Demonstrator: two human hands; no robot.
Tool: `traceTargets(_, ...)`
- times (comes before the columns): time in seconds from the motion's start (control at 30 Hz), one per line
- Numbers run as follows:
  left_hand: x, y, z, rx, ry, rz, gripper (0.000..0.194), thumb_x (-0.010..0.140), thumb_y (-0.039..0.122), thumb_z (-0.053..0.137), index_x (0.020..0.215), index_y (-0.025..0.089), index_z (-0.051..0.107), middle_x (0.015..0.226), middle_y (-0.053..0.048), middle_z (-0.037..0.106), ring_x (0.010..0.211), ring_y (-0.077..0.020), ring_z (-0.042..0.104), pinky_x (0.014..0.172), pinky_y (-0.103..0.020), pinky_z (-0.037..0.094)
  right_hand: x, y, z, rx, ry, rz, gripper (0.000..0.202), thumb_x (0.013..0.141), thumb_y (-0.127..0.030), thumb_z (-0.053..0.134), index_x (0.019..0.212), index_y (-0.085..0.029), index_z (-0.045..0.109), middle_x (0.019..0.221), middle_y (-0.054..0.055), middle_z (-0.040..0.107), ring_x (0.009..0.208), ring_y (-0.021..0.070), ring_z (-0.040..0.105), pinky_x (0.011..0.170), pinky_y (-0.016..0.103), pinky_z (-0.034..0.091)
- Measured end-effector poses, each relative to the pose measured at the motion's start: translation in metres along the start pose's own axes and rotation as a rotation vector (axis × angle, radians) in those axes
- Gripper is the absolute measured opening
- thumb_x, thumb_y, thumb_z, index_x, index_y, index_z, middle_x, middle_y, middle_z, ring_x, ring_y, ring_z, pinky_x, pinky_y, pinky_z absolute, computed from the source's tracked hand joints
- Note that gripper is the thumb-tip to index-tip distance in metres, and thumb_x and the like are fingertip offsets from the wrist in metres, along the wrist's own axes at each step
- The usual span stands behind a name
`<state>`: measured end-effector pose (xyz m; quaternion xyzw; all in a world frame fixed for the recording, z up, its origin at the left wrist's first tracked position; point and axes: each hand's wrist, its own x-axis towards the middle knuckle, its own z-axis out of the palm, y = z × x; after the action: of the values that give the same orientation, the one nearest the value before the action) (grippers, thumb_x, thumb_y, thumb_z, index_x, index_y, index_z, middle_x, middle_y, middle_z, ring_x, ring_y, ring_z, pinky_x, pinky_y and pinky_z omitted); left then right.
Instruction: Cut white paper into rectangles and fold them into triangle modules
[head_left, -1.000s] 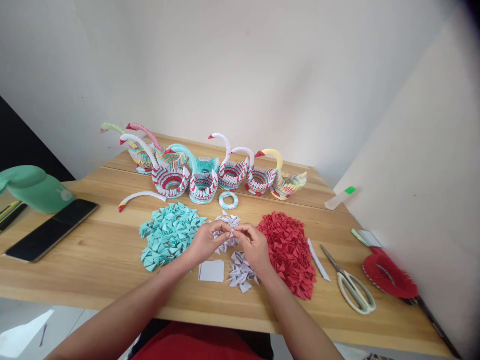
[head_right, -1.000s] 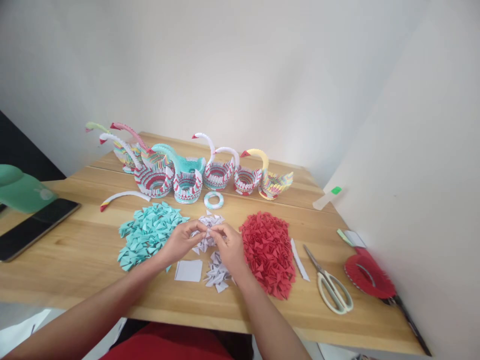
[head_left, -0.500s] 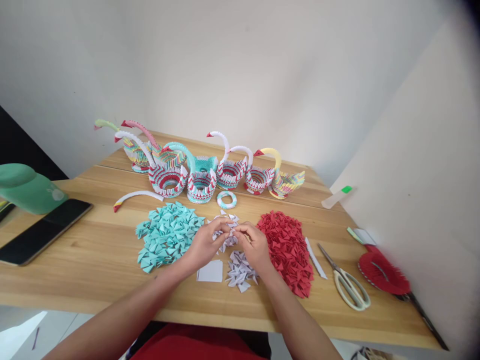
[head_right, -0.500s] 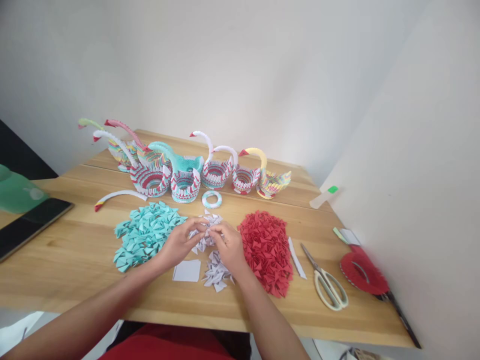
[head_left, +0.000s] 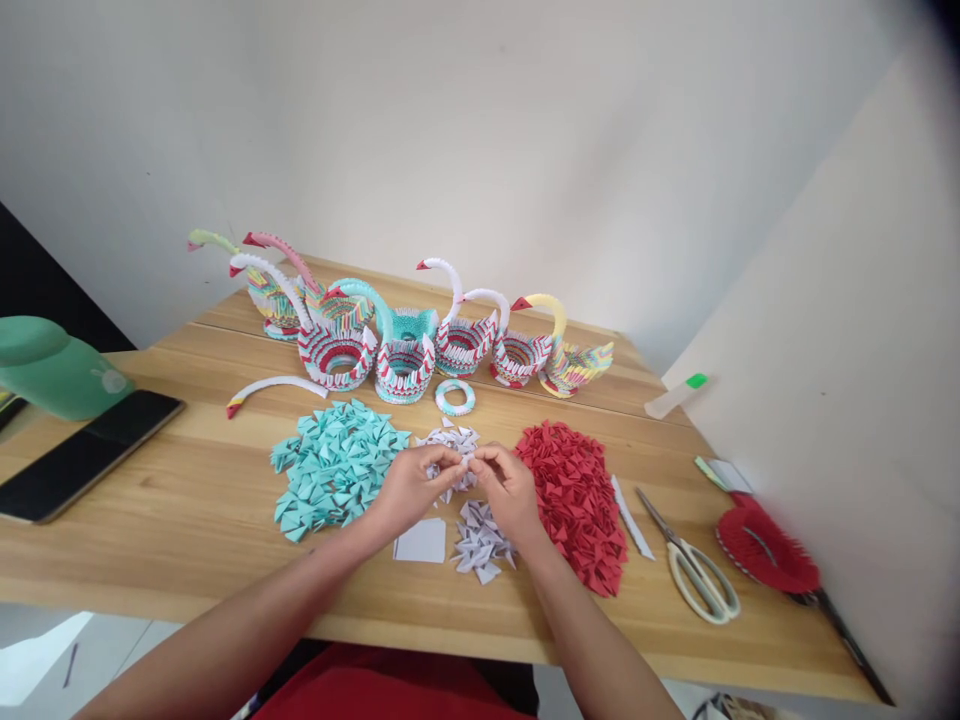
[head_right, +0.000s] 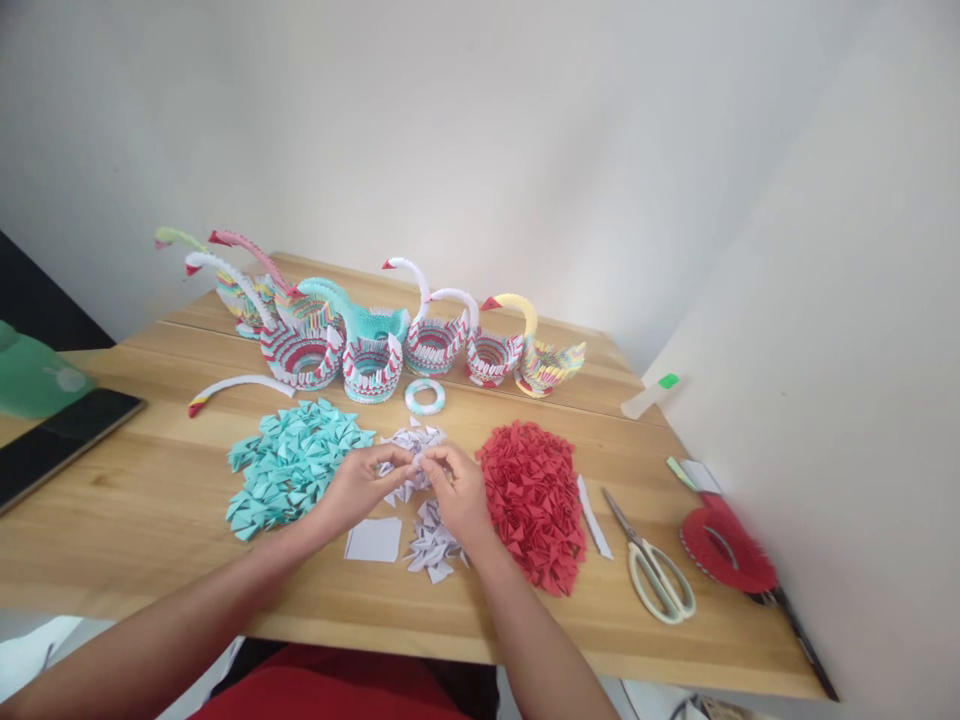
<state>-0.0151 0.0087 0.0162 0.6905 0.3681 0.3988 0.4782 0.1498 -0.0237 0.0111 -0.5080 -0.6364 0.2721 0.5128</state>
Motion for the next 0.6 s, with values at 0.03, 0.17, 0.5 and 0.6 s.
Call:
traceTargets(0.03,-0.0005,0.0003,0.0002,0.024,0.007,0.011,0.014,0.083,0.027,0.060,0.076,0.016,0.067,0.071,-0.001,0.069,0.068,-0.0161,0.062,0.067,-0.024,0.045,-0.0005,0.0000,0.0006,0.008,-0.004,0.011,0.011,0.088,-0.026,0.058,0.082,-0.020,0.064,0.076,0.000,0.065,0.071,0.0151,0.059,0.067,0.025,0.045)
traceTargets(0.17,-0.0018,0.0007,0.0000,0.121,0.017,0.065,0.016,0.084,0.025,0.057,0.072,0.017,0.064,0.069,0.000,0.066,0.066,-0.0148,0.059,0.065,-0.023,0.043,-0.0023,0.0011,0.0023,0.040,-0.003,0.052,0.011,0.087,-0.027,0.058,0.082,-0.020,0.064,0.076,0.000,0.066,0.070,0.0150,0.060,0.065,0.024,0.045)
traceTargets(0.5,-0.0010,0.0049,0.0000,0.245,-0.007,0.115,0.016,0.083,0.021,0.056,0.069,0.017,0.063,0.066,-0.001,0.066,0.064,-0.0151,0.059,0.064,-0.024,0.041,-0.0024,0.0032,-0.0024,-0.062,-0.063,-0.015,0.015,0.089,-0.029,0.056,0.080,-0.019,0.062,0.075,0.001,0.062,0.072,0.0158,0.058,0.066,0.025,0.044)
traceTargets(0.6,-0.0016,0.0054,0.0007,0.153,-0.036,0.056,0.017,0.083,0.025,0.056,0.071,0.017,0.064,0.068,-0.001,0.066,0.065,-0.0150,0.059,0.063,-0.023,0.042,-0.0025,0.0019,-0.0025,0.004,-0.074,0.028,0.019,0.091,-0.031,0.053,0.077,-0.019,0.060,0.071,0.000,0.059,0.067,0.0143,0.055,0.062,0.024,0.043)
